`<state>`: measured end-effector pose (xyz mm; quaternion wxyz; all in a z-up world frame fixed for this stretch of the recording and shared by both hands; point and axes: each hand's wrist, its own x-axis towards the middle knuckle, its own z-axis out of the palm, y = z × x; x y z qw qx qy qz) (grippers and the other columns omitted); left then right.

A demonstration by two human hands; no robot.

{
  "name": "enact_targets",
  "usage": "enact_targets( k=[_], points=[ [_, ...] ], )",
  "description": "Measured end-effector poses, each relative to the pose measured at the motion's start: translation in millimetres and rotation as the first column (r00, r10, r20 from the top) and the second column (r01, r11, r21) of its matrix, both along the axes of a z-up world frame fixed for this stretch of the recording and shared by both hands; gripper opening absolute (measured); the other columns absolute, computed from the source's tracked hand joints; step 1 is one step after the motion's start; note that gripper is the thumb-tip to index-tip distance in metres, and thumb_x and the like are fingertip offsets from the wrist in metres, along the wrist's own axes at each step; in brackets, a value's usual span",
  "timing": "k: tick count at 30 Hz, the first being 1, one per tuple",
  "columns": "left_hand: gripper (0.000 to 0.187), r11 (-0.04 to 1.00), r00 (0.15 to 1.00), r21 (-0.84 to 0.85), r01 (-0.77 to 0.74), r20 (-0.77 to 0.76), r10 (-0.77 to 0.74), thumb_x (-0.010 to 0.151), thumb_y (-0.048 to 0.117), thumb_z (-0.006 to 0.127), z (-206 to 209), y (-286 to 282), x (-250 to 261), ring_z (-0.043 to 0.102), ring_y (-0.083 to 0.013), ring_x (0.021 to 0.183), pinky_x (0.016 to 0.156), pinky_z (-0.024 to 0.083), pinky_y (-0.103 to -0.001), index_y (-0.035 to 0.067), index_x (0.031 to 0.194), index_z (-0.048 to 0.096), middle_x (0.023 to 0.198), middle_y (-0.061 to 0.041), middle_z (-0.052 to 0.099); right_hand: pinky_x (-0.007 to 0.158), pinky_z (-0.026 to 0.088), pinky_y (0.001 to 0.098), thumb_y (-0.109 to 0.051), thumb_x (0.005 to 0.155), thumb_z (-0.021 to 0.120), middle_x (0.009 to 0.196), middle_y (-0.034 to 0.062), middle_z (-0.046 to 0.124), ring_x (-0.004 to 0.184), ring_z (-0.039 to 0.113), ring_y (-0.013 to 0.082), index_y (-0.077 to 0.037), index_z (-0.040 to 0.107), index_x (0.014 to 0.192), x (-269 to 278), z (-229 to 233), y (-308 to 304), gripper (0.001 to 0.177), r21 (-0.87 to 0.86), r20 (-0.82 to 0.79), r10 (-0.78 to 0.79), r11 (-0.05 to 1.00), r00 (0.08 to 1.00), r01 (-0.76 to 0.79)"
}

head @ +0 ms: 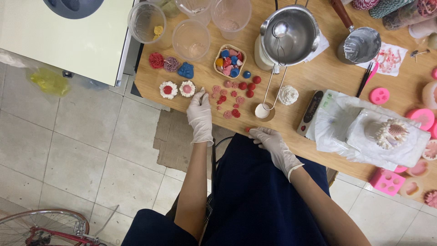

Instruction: The person assembles decorative elements onto wax candle bases, using small wax pieces and tools to place and secure details.

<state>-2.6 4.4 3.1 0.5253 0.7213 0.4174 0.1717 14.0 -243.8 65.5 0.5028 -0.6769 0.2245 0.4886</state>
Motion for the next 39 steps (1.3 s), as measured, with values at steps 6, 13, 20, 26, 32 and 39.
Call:
enact_targets(
  k=[6, 13, 20, 26, 32, 39],
  points=[
    [0.025, 0.981, 0.983, 0.185, 0.056, -0.183, -0.021, 0.098, 0.02, 0.068, 37, -10, -5, 0.075, -0.0232, 0.104, 0.091, 0.056, -0.033, 0.006, 0.118, 0.074, 0.116, -0.012, 0.076, 0.075, 0.053, 0.0239, -0.031, 0.094, 0.071, 0.097, 0.0006, 0.078, 0.081, 0.065, 0.0081, -0.008, 0.076, 0.11, 0, -4, -9, 0.028, -0.002, -0.002, -0.01, 1.0, 1.0, 0.01],
    [0.027, 0.989, 0.993, 0.092, 0.117, -0.025, -0.115, 0.099, 0.022, 0.063, 70, -40, -19, 0.078, -0.02, 0.095, 0.087, 0.059, -0.03, 0.009, 0.121, 0.072, 0.121, -0.009, 0.076, 0.078, 0.054, 0.0241, -0.029, 0.094, 0.067, 0.103, 0.0017, 0.08, 0.086, 0.069, 0.0091, -0.009, 0.073, 0.114, 0, -1, -17, 0.029, 0.039, -0.02, -0.04, 0.998, 0.999, 0.041],
    [0.024, 0.942, 0.947, 0.1, 0.321, -0.058, -0.317, 0.099, 0.016, 0.067, 85, -60, -39, 0.074, -0.0191, 0.104, 0.091, 0.057, -0.03, 0.006, 0.12, 0.071, 0.119, -0.01, 0.075, 0.084, 0.057, 0.0281, -0.025, 0.096, 0.064, 0.103, 0.0065, 0.078, 0.091, 0.071, 0.0145, -0.006, 0.071, 0.11, 1, -3, -11, 0.025, 0.078, -0.019, -0.116, 0.99, 0.993, 0.117],
    [0.02, 0.934, 0.922, 0.13, 0.332, 0.163, -0.35, 0.098, 0.005, 0.07, 118, -80, -32, 0.072, -0.0185, 0.106, 0.091, 0.056, -0.03, 0.003, 0.118, 0.072, 0.121, -0.011, 0.075, 0.087, 0.059, 0.0288, -0.008, 0.09, 0.066, 0.099, 0.0091, 0.077, 0.092, 0.072, 0.0162, 0.0, 0.072, 0.103, -12, 47, -48, 0.015, 0.225, 0.068, -0.257, 0.945, 0.964, 0.236],
    [0.017, 0.91, 0.877, 0.092, 0.404, 0.245, -0.414, 0.099, 0.0, 0.066, 149, -95, -18, 0.07, -0.0173, 0.11, 0.092, 0.057, -0.028, 0.001, 0.116, 0.07, 0.125, -0.012, 0.073, 0.081, 0.053, 0.0268, -0.006, 0.089, 0.076, 0.097, 0.0054, 0.075, 0.087, 0.065, 0.0118, 0.002, 0.076, 0.104, -15, 129, -137, 0.017, 0.196, 0.32, -0.411, 0.91, 0.853, 0.365],
    [0.021, 0.853, 0.807, 0.159, 0.498, 0.277, -0.523, 0.097, 0.0, 0.072, 172, -119, -6, 0.07, -0.0167, 0.104, 0.082, 0.054, -0.026, 0.003, 0.117, 0.071, 0.123, -0.01, 0.074, 0.078, 0.051, 0.0242, -0.028, 0.093, 0.074, 0.095, -0.0023, 0.075, 0.086, 0.063, 0.0065, -0.007, 0.079, 0.108, 56, 197, -262, 0.026, -0.159, 0.542, -0.271, 0.897, 0.795, 0.413]
  ],
)
